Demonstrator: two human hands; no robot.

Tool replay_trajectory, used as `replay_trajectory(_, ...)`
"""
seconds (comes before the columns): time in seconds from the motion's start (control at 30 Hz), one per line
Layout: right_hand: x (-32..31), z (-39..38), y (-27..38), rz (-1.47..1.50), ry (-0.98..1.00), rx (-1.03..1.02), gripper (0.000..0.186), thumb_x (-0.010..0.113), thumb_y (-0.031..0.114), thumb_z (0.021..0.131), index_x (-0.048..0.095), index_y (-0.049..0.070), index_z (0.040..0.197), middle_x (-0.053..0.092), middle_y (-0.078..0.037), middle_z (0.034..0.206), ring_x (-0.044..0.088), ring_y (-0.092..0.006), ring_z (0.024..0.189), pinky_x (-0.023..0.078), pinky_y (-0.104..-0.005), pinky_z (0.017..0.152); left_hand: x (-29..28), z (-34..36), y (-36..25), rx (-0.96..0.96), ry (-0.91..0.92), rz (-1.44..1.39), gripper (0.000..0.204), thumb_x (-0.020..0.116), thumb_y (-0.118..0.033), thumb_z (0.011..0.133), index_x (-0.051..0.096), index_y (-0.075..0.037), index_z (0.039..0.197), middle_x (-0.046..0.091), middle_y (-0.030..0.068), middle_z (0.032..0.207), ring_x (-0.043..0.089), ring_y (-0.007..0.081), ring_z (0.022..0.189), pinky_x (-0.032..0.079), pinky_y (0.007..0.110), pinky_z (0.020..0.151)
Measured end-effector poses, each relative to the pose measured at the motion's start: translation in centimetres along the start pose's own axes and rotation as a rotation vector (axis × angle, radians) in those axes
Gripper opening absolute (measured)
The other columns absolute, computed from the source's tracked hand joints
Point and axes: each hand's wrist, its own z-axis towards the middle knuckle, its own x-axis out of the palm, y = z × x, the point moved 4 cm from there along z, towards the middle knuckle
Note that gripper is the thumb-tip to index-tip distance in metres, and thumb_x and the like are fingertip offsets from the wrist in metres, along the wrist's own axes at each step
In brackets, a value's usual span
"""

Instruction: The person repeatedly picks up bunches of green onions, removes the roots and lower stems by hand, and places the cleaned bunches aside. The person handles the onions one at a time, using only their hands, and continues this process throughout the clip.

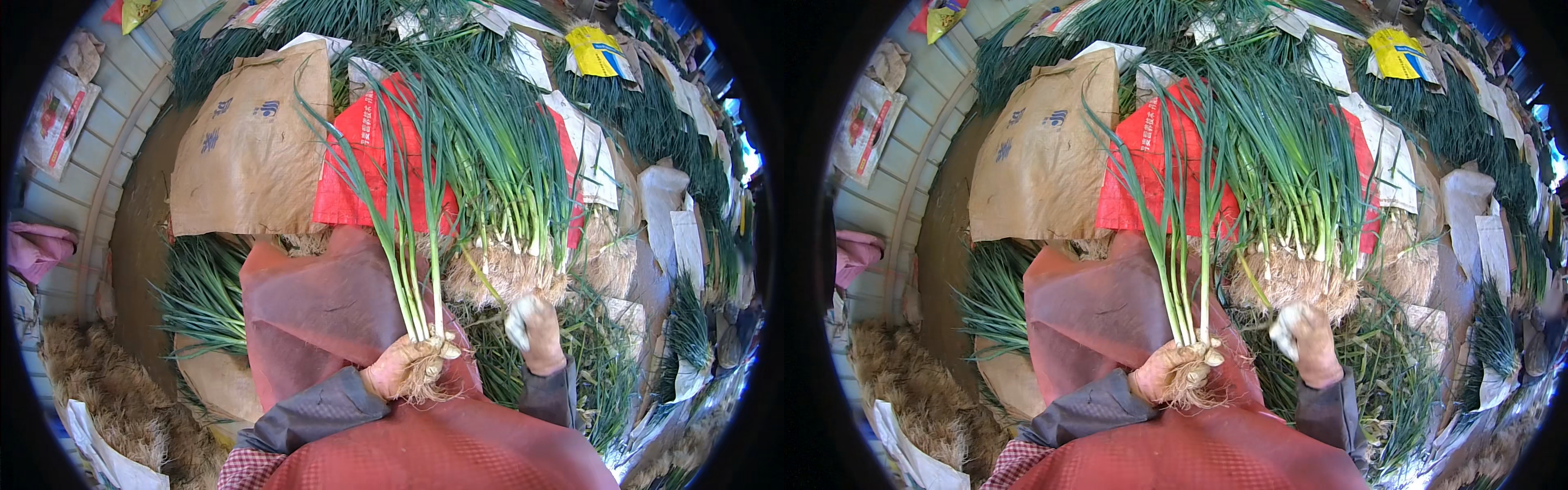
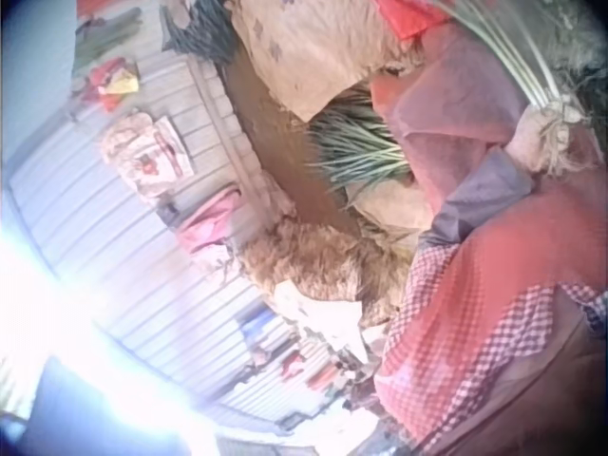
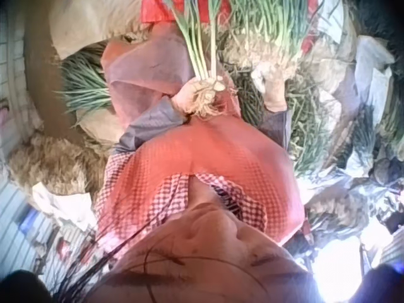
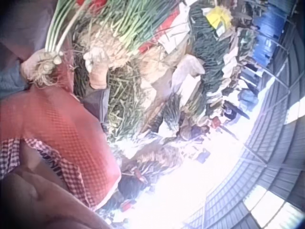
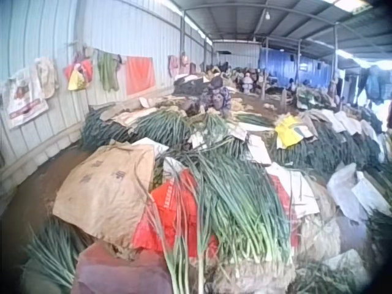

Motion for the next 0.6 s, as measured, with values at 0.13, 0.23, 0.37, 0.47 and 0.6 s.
replay_trajectory(0.13,2.4,3.6,-3.4,-0.633,0.150,0.121,0.032,0.059,0.025,0.088,0.055,0.000,0.108,0.059,-0.005,0.086,0.053,-0.0079,0.070,0.044,-0.0213,0.060,1.2,0.0,-0.2,-0.004,0.095,0.007,0.037,0.054,-0.016,0.092,0.046,0.002,0.123,0.061,0.0124,0.103,0.044,0.0095,0.056,0.038,0.022,0.048)
replay_trajectory(0.23,4.5,4.0,-4.9,-0.753,0.336,0.092,0.032,0.058,0.033,0.088,0.060,0.004,0.100,0.061,-0.006,0.084,0.057,-0.0146,0.077,0.047,-0.0321,0.069,0.9,-0.4,-0.3,0.006,-0.009,0.008,0.036,0.052,-0.017,0.093,0.047,0.002,0.123,0.061,0.0121,0.103,0.044,0.0097,0.058,0.039,0.022,0.049)
replay_trajectory(0.37,4.4,3.1,-3.7,-1.141,0.256,-0.029,0.027,0.061,0.028,0.085,0.059,0.002,0.077,0.058,-0.008,0.066,0.058,-0.0158,0.062,0.045,-0.0328,0.057,0.9,-0.3,-0.1,-0.060,-0.175,0.068,0.034,0.050,-0.018,0.095,0.048,0.000,0.123,0.062,0.0118,0.103,0.047,0.0098,0.061,0.042,0.022,0.052)
replay_trajectory(0.47,3.1,-0.6,-1.5,-0.732,0.199,0.056,0.023,0.058,0.023,0.087,0.058,0.004,0.074,0.056,-0.002,0.065,0.053,-0.0105,0.057,0.040,-0.0263,0.050,0.1,-0.2,0.0,-0.055,0.001,-0.139,0.039,0.047,-0.021,0.096,0.043,-0.007,0.132,0.063,0.0084,0.093,0.050,0.0091,0.061,0.045,0.021,0.054)
replay_trajectory(0.6,-4.2,0.2,2.7,-0.427,-0.469,-0.216,0.016,0.056,0.022,0.090,0.060,0.006,0.089,0.060,-0.006,0.079,0.057,-0.0129,0.070,0.049,-0.0260,0.062,3.2,-1.7,-1.7,0.087,0.219,-0.062,0.069,0.057,-0.025,0.091,0.018,-0.009,0.145,0.052,0.0021,0.072,0.042,0.0073,0.052,0.036,0.020,0.043)
